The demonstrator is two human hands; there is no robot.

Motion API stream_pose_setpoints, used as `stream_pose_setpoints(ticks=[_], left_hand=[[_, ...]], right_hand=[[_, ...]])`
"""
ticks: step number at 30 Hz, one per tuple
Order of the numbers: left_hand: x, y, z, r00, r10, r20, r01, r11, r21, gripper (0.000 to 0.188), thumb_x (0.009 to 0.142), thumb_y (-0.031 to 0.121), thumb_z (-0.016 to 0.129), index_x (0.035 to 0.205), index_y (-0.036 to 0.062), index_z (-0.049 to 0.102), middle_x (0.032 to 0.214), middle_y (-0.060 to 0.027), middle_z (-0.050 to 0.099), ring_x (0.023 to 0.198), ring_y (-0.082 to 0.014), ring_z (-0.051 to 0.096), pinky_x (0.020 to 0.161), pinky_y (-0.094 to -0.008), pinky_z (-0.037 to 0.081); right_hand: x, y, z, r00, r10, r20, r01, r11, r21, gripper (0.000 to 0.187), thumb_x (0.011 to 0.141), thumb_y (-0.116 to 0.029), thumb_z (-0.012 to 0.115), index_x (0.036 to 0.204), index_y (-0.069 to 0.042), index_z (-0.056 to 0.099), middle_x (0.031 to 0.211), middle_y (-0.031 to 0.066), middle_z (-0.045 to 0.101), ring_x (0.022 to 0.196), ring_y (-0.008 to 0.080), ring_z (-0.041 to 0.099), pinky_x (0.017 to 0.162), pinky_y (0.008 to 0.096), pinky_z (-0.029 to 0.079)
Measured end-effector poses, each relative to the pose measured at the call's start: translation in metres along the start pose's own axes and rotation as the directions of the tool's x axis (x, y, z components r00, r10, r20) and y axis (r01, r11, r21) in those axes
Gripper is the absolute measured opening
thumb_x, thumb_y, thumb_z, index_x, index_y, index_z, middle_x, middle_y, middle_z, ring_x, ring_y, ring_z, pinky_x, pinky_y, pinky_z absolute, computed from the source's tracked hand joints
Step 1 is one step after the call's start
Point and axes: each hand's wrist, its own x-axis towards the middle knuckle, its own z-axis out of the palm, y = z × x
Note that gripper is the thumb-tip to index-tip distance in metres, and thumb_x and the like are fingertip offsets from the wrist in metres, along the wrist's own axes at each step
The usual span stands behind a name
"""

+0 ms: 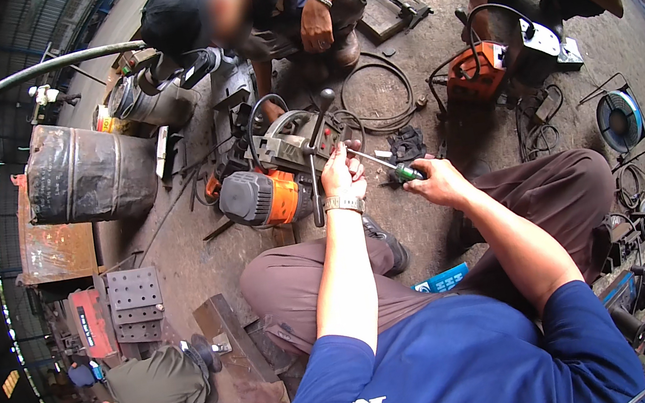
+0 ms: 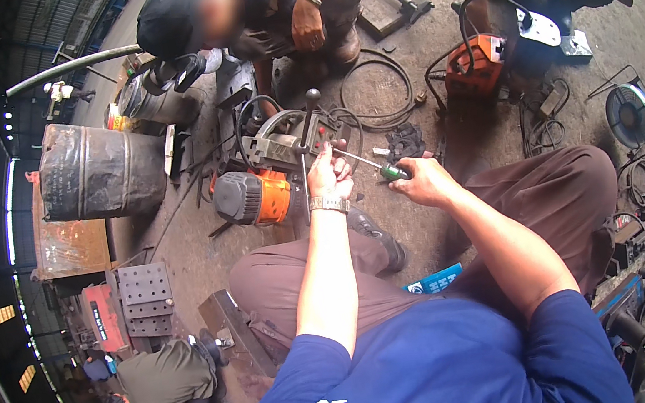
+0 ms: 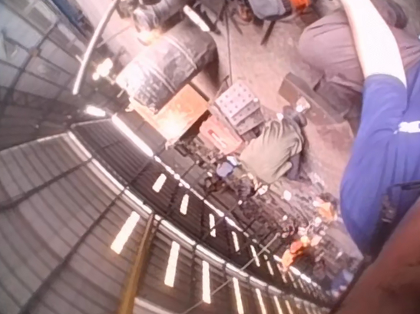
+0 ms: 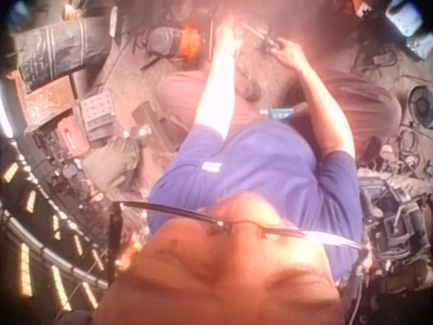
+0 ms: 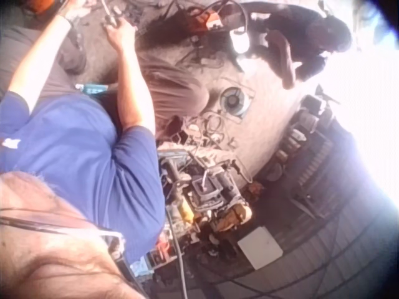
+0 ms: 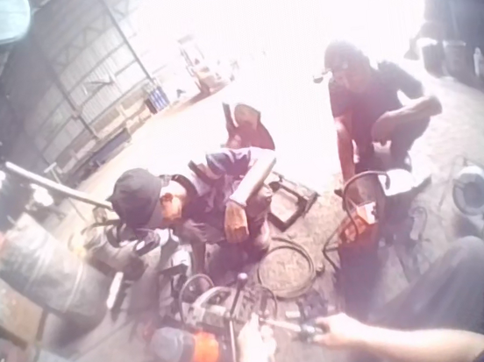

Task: The person uses a screwdriver to loosen and tighten screws on a small orange and grey machine while sitting on the floor. They reposition the machine and continue adjusting components with the screwdriver. Another person assists by holding the machine steady.

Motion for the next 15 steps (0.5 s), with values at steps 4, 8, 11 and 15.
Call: stream_pose_setpoints(ticks=[4,8,11,15], left_hand=[[-0.003,0.001,0.0,0.999,-0.045,0.005,0.046,0.996,-0.083,0.014,0.101,0.019,0.049,0.092,0.0098,0.053,0.1,-0.0124,0.068,0.042,-0.0077,0.034,0.038,-0.0217,0.027],[-0.002,-0.003,0.001,0.996,-0.016,0.087,0.016,1.0,0.004,0.015,0.102,0.018,0.046,0.092,0.0086,0.053,0.102,-0.0155,0.068,0.041,-0.0078,0.035,0.037,-0.0222,0.027],[0.002,-0.004,-0.006,0.997,0.021,0.077,-0.029,0.994,0.11,0.016,0.102,0.018,0.046,0.093,0.0068,0.052,0.102,-0.0175,0.067,0.042,-0.0076,0.037,0.037,-0.0223,0.028],[0.002,-0.006,-0.013,0.993,0.059,0.107,-0.084,0.964,0.251,0.016,0.102,0.019,0.048,0.096,0.0045,0.052,0.098,-0.0182,0.068,0.043,-0.0062,0.041,0.039,-0.0207,0.031]], right_hand=[[0.0,0.001,0.001,0.992,0.101,0.069,-0.109,0.988,0.111,0.046,0.079,-0.03,0.072,0.116,-0.004,0.065,0.097,0.0181,0.069,0.095,0.0283,0.066,0.089,0.0377,0.048],[0.003,0.017,0.0,1.0,0.019,0.015,-0.02,1.0,0.023,0.05,0.079,-0.031,0.073,0.119,-0.002,0.063,0.099,0.0183,0.069,0.096,0.0282,0.066,0.09,0.0373,0.048],[0.007,0.023,0.002,0.997,-0.067,-0.031,0.066,0.997,-0.032,0.05,0.08,-0.031,0.072,0.119,-0.001,0.063,0.098,0.0177,0.069,0.094,0.027,0.066,0.087,0.0364,0.049],[-0.001,-0.001,-0.012,0.965,0.181,0.19,-0.238,0.908,0.346,0.04,0.084,-0.029,0.072,0.108,0.002,0.061,0.084,0.0107,0.068,0.068,0.0148,0.063,0.06,0.0309,0.051]])
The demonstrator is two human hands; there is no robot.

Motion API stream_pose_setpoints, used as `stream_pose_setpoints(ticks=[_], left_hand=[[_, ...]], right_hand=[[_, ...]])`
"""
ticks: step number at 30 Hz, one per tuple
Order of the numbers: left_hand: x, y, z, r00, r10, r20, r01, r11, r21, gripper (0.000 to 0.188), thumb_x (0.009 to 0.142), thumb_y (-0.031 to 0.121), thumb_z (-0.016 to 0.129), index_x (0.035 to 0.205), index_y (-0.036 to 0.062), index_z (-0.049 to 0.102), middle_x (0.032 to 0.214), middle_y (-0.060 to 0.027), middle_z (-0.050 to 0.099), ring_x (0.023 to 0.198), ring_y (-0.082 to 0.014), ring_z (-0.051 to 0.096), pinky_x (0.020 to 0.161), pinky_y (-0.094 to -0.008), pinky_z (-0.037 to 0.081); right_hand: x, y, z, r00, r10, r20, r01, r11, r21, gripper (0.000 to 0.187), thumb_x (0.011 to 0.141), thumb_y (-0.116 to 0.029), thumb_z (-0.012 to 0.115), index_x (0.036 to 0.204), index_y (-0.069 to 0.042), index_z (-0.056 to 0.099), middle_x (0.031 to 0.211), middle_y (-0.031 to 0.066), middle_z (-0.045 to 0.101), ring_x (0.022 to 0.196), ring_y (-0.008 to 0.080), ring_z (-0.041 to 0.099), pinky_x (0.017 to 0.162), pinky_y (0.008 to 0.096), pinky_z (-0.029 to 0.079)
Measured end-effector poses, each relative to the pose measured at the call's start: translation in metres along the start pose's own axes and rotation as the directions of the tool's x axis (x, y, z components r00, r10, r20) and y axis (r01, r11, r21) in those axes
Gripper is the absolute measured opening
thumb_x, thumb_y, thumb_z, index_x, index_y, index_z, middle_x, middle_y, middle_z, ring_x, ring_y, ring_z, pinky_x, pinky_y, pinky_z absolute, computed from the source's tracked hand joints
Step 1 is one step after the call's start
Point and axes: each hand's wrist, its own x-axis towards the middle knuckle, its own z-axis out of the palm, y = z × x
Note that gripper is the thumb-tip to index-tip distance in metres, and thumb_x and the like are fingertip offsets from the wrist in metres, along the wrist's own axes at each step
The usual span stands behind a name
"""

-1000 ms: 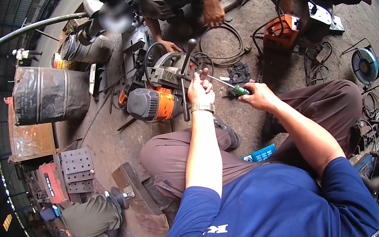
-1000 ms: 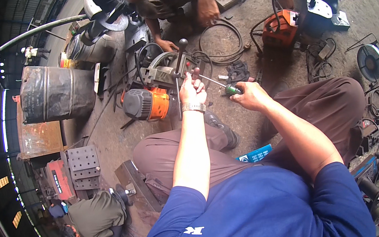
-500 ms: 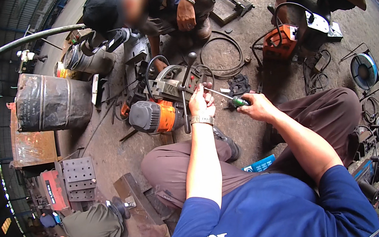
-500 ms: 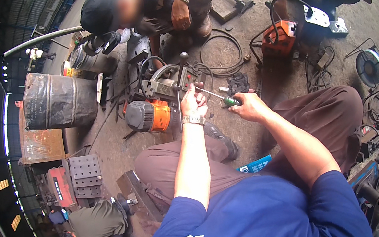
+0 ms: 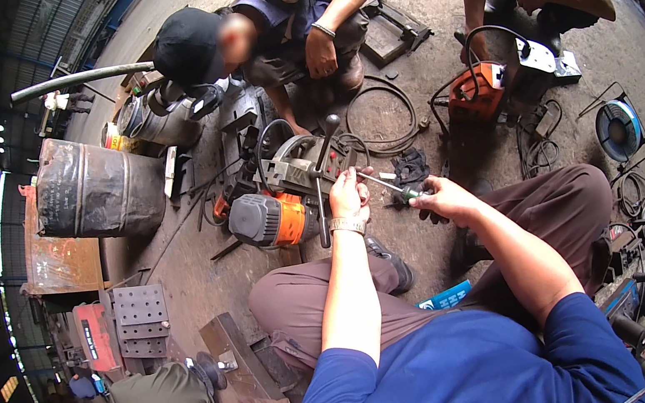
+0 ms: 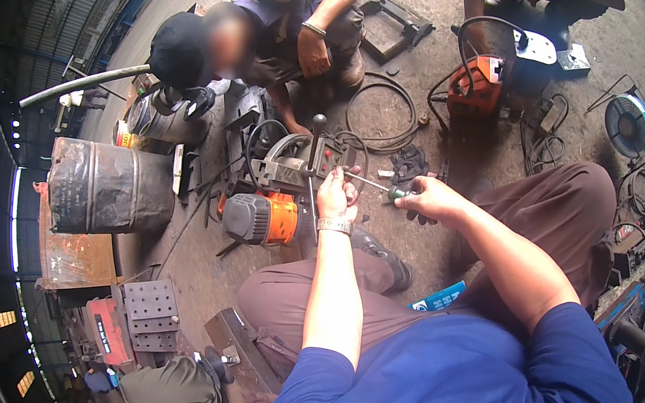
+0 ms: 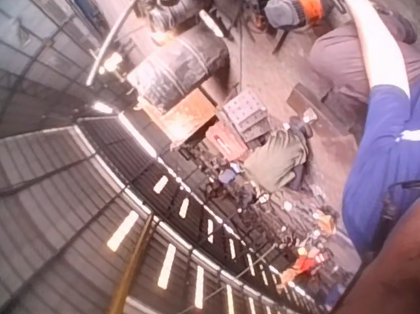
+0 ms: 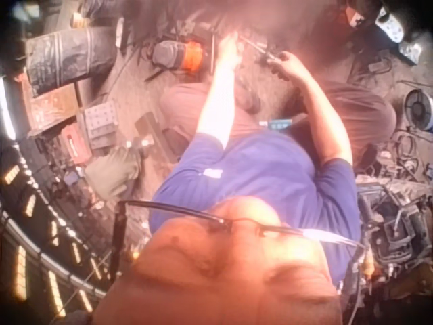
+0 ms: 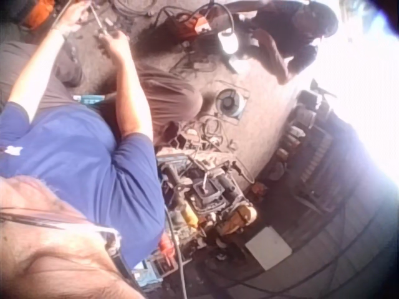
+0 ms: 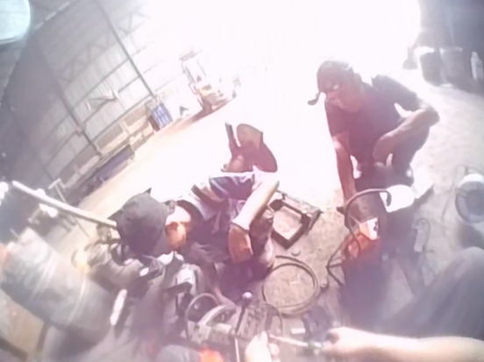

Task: The person uses a screwdriver to loosen and tighten screws on a small orange and grey machine while sitting on the floor. They reposition the machine and continue adjusting components with the screwdriver. Another person assists by holding the machine steady.

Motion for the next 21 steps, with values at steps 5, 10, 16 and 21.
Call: stream_pose_setpoints(ticks=[5,10,16,21], left_hand=[[0.015,-0.012,-0.008,0.998,-0.043,-0.039,0.051,0.967,0.249,0.018,0.101,0.022,0.051,0.095,0.0048,0.055,0.09,-0.0154,0.07,0.042,-0.0058,0.042,0.039,-0.0203,0.031],[0.041,-0.038,0.004,0.955,-0.168,-0.246,0.158,0.986,-0.059,0.018,0.101,0.022,0.049,0.097,0.006,0.056,0.084,-0.0093,0.067,0.042,-0.0076,0.038,0.037,-0.023,0.029],[0.113,-0.049,-0.022,0.895,-0.33,-0.3,0.123,0.829,-0.546,0.024,0.103,0.025,0.044,0.093,0.0096,0.06,0.074,-0.001,0.06,0.041,-0.0076,0.028,0.036,-0.0237,0.026],[0.145,-0.049,-0.029,0.874,-0.416,-0.252,0.177,0.754,-0.633,0.023,0.102,0.025,0.044,0.092,0.0111,0.059,0.078,0.0001,0.064,0.042,-0.0072,0.035,0.034,-0.0215,0.027]], right_hand=[[0.006,0.008,0.002,0.953,-0.215,-0.212,0.145,0.942,-0.304,0.036,0.081,-0.029,0.074,0.099,-0.003,0.057,0.087,0.0151,0.067,0.08,0.0282,0.066,0.069,0.0396,0.052],[0.03,0.018,0.015,0.922,-0.242,-0.302,0.086,0.889,-0.449,0.04,0.079,-0.03,0.074,0.105,-0.005,0.057,0.1,0.021,0.066,0.101,0.0371,0.063,0.084,0.0448,0.05],[0.089,-0.006,0.036,0.92,-0.14,-0.365,0.015,0.945,-0.326,0.042,0.08,-0.03,0.074,0.11,-0.004,0.06,0.099,0.0228,0.068,0.098,0.0372,0.065,0.083,0.0438,0.05],[0.145,0.007,0.024,0.938,-0.116,-0.328,0.015,0.956,-0.294,0.038,0.08,-0.028,0.075,0.106,-0.005,0.061,0.094,0.0225,0.069,0.094,0.0353,0.067,0.08,0.0428,0.05]])
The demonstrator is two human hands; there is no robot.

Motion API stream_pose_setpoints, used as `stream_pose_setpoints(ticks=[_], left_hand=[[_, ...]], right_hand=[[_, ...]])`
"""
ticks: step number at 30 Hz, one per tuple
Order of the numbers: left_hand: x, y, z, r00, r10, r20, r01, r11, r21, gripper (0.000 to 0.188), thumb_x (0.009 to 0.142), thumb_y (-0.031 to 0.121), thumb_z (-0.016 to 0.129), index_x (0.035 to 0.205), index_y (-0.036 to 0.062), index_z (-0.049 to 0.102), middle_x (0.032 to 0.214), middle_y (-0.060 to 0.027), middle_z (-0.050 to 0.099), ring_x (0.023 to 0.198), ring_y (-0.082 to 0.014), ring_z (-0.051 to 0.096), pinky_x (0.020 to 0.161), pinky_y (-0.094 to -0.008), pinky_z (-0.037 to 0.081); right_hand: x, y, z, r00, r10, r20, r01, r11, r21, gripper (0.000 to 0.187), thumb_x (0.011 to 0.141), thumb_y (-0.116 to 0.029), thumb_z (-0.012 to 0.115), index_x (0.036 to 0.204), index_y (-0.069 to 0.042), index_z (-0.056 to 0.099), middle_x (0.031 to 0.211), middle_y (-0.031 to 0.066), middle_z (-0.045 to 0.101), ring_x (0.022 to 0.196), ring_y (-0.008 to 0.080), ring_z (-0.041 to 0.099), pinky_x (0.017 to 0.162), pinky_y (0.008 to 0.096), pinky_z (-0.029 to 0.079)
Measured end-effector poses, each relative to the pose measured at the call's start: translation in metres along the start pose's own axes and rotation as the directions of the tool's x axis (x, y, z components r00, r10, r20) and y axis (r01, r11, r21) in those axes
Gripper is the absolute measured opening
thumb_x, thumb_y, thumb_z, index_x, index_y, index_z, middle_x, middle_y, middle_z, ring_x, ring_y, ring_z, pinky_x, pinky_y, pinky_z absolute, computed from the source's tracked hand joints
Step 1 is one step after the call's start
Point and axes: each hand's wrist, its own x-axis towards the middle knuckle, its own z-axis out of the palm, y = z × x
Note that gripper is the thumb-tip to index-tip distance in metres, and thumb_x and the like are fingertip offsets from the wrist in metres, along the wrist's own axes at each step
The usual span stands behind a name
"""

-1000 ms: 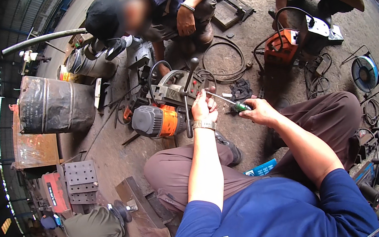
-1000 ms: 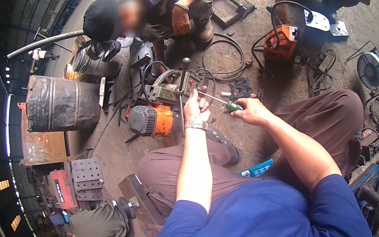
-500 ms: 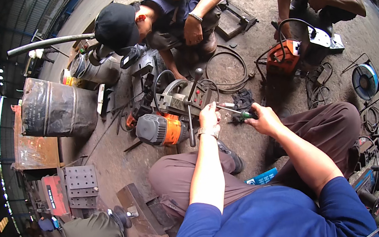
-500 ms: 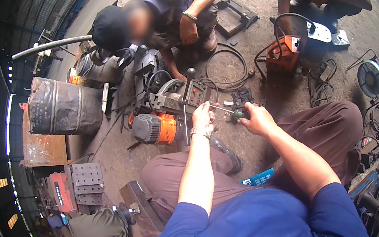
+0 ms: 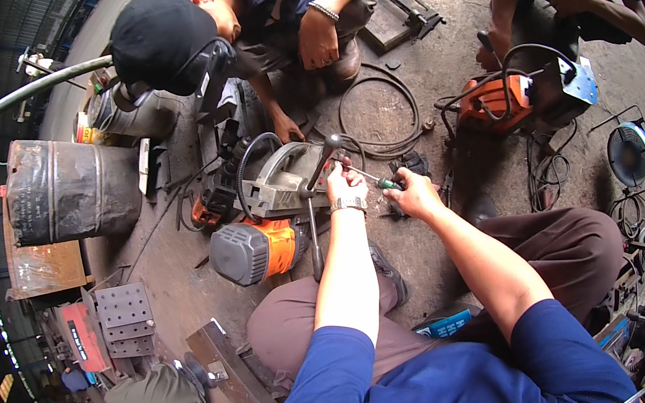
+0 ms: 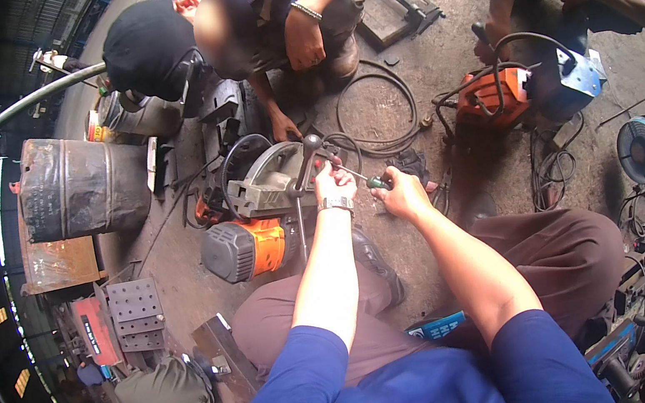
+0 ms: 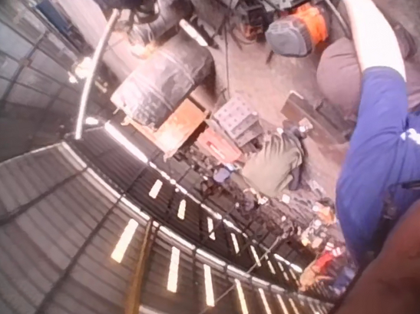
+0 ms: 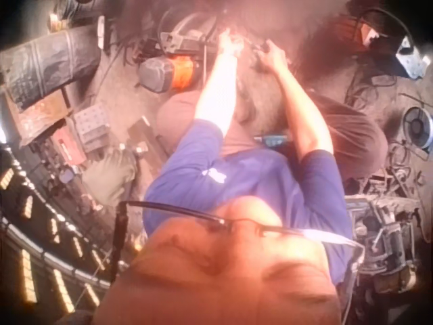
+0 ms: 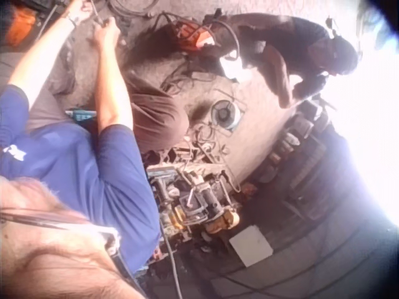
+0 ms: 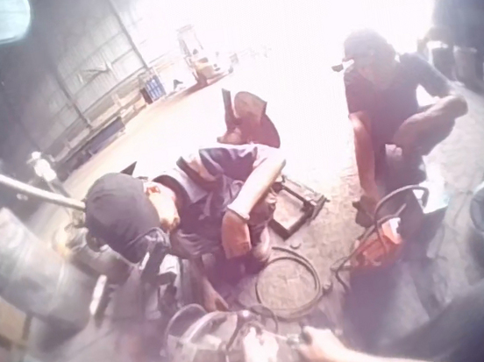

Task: The person uses a screwdriver to loosen and tighten screws on a small orange and grey machine while sitting on the floor. They reposition the machine and continue adjusting components with the screwdriver. Another person assists by holding the machine steady.

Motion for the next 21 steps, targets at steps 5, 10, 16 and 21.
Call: stream_pose_setpoints(ticks=[5,10,16,21], left_hand=[[0.01,0.006,0.003,0.993,0.118,-0.009,-0.119,0.99,-0.079,0.02,0.099,0.022,0.05,0.082,0.0126,0.058,0.073,0.001,0.062,0.042,-0.0062,0.038,0.035,-0.0211,0.028],[0.02,0.018,-0.004,0.994,0.105,-0.016,-0.106,0.989,-0.099,0.021,0.101,0.021,0.044,0.089,0.0104,0.059,0.073,0.0014,0.061,0.041,-0.0068,0.036,0.037,-0.0221,0.028],[0.024,0.012,-0.001,0.996,0.089,-0.029,-0.093,0.983,-0.158,0.024,0.098,0.019,0.049,0.082,0.0043,0.06,0.053,0.0034,0.039,0.039,-0.0071,0.031,0.037,-0.0228,0.025],[0.026,0.011,0.004,0.995,0.099,0.026,-0.093,0.981,-0.173,0.023,0.094,0.012,0.043,0.073,0.0074,0.05,0.052,0.0006,0.038,0.039,-0.01,0.033,0.036,-0.0233,0.026]], right_hand=[[0.032,0.0,0.008,0.996,-0.009,0.092,0.007,1.0,0.019,0.037,0.081,-0.028,0.074,0.106,-0.005,0.06,0.093,0.0213,0.068,0.094,0.0361,0.066,0.08,0.0429,0.05],[0.042,-0.007,0.013,0.989,-0.126,0.079,0.129,0.991,-0.035,0.036,0.082,-0.027,0.073,0.104,-0.004,0.058,0.096,0.0215,0.067,0.095,0.0388,0.064,0.08,0.0443,0.049],[0.046,-0.004,0.014,0.988,-0.143,0.05,0.145,0.989,-0.028,0.034,0.08,-0.026,0.074,0.101,-0.004,0.058,0.1,0.0211,0.066,0.099,0.0387,0.063,0.082,0.0441,0.049],[0.052,0.004,0.015,0.98,-0.195,0.027,0.196,0.978,-0.064,0.036,0.08,-0.027,0.074,0.102,-0.004,0.058,0.106,0.0193,0.065,0.104,0.0374,0.061,0.086,0.0443,0.049]])
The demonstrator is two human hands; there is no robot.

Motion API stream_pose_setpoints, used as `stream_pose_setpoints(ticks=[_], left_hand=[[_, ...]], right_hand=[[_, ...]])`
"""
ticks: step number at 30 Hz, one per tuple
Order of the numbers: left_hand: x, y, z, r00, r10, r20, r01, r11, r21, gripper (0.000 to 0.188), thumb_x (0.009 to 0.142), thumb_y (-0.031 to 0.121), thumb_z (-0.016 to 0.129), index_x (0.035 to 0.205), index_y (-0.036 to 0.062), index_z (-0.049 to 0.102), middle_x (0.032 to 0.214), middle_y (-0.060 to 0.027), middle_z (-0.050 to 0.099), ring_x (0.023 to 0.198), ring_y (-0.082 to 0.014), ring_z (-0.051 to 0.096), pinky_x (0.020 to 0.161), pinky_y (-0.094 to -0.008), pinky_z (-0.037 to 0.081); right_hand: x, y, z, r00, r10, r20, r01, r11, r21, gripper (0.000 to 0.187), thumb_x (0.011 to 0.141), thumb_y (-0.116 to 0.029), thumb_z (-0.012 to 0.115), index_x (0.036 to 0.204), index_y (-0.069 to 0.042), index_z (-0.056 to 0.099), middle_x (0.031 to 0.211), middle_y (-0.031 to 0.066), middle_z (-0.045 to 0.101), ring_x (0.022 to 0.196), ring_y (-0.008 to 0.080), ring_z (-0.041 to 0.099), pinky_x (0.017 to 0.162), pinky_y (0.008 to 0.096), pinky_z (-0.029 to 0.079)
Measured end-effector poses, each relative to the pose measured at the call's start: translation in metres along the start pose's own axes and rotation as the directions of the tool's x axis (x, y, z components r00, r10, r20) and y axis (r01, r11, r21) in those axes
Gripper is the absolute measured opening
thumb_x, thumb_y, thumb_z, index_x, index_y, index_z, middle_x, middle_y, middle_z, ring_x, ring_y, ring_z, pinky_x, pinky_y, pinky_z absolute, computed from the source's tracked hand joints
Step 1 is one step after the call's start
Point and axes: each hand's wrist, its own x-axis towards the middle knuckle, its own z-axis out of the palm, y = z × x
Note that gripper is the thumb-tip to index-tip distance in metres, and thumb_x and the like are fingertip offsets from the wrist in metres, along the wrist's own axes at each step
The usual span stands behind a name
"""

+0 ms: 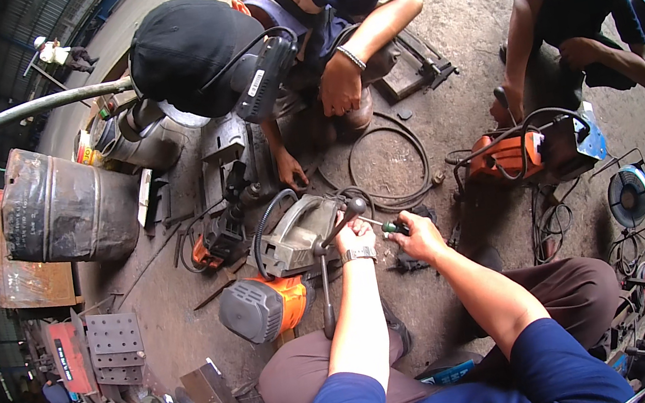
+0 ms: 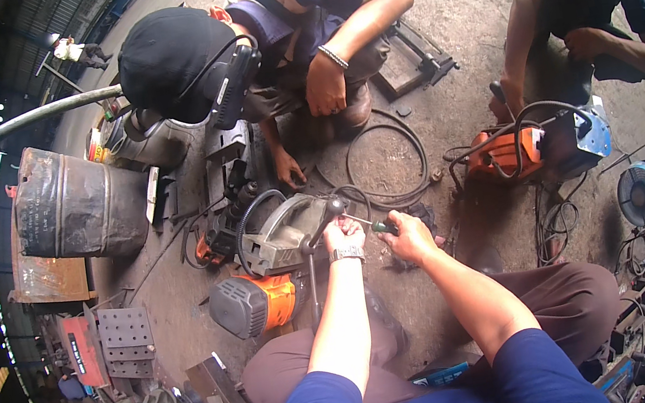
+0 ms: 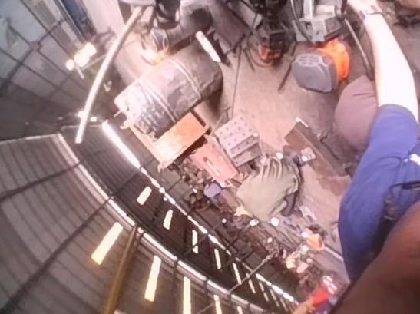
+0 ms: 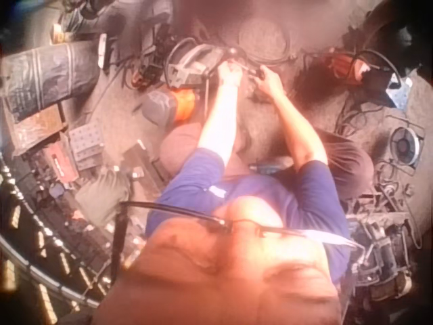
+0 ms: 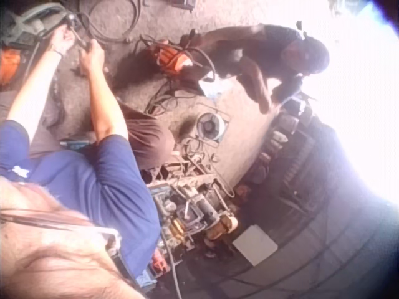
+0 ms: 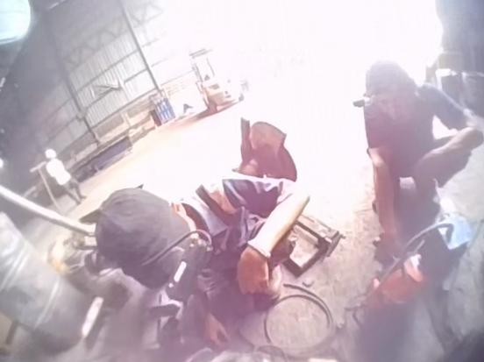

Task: The person uses a screwdriver to loosen and tighten screws on a small orange and grey machine while sitting on the floor. They reposition the machine and continue adjusting components with the screwdriver. Another person assists by holding the machine steady.

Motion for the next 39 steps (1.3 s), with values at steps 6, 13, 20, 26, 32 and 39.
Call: stream_pose_setpoints(ticks=[6,13,20,26,32,39], left_hand=[[0.006,0.0,-0.002,1.0,0.002,0.023,-0.001,0.999,-0.053,0.027,0.092,0.01,0.04,0.065,0.0101,0.04,0.052,0.0005,0.034,0.039,-0.0113,0.03,0.036,-0.0246,0.027],[0.001,-0.002,0.001,1.0,-0.015,-0.021,0.012,0.992,-0.127,0.028,0.099,0.027,0.044,0.083,0.0082,0.055,0.049,0.0027,0.036,0.037,-0.0091,0.032,0.035,-0.023,0.027],[0.009,0.004,-0.011,0.998,0.019,0.057,-0.016,0.999,-0.05,0.021,0.094,0.013,0.043,0.074,0.0077,0.048,0.052,0.0008,0.037,0.039,-0.0108,0.032,0.037,-0.0252,0.029],[-0.006,0.002,-0.004,0.998,0.021,0.056,-0.021,1.0,0.013,0.022,0.102,0.025,0.044,0.093,0.0093,0.057,0.087,-0.0027,0.069,0.041,-0.0068,0.035,0.036,-0.0218,0.03],[-0.013,-0.006,-0.002,0.995,0.084,0.049,-0.09,0.988,0.124,0.021,0.102,0.025,0.046,0.096,0.0101,0.059,0.089,-0.0002,0.068,0.042,-0.0062,0.035,0.037,-0.0205,0.029],[-0.011,0.001,-0.005,0.988,0.088,0.123,-0.097,0.993,0.062,0.019,0.102,0.025,0.046,0.094,0.0101,0.055,0.09,-0.0002,0.068,0.041,-0.0065,0.035,0.035,-0.0208,0.029]], right_hand=[[0.001,-0.006,0.0,0.991,-0.107,-0.08,0.087,0.973,-0.216,0.03,0.078,-0.023,0.074,0.097,-0.007,0.057,0.097,0.0165,0.063,0.094,0.0382,0.061,0.078,0.0454,0.049],[0.004,-0.029,-0.023,0.988,-0.154,0.004,0.145,0.924,-0.353,0.031,0.078,-0.026,0.073,0.097,-0.007,0.058,0.096,0.0164,0.064,0.095,0.0375,0.062,0.079,0.0456,0.05],[0.008,-0.003,-0.003,0.993,-0.115,-0.003,0.113,0.98,-0.161,0.036,0.079,-0.028,0.072,0.107,-0.009,0.058,0.105,0.0159,0.063,0.1,0.0375,0.061,0.081,0.0459,0.05],[0.001,0.007,-0.001,0.995,-0.095,0.026,0.098,0.985,-0.145,0.033,0.083,-0.028,0.069,0.106,-0.009,0.055,0.104,0.0151,0.061,0.099,0.037,0.061,0.082,0.047,0.049],[-0.01,0.03,0.018,0.996,-0.085,-0.024,0.084,0.996,-0.038,0.034,0.083,-0.029,0.069,0.106,-0.008,0.056,0.102,0.0159,0.061,0.099,0.0369,0.061,0.083,0.0468,0.049],[-0.006,0.017,0.012,0.996,-0.086,-0.009,0.085,0.994,-0.073,0.031,0.083,-0.027,0.069,0.106,-0.01,0.056,0.103,0.0167,0.06,0.096,0.0376,0.062,0.08,0.0476,0.05]])
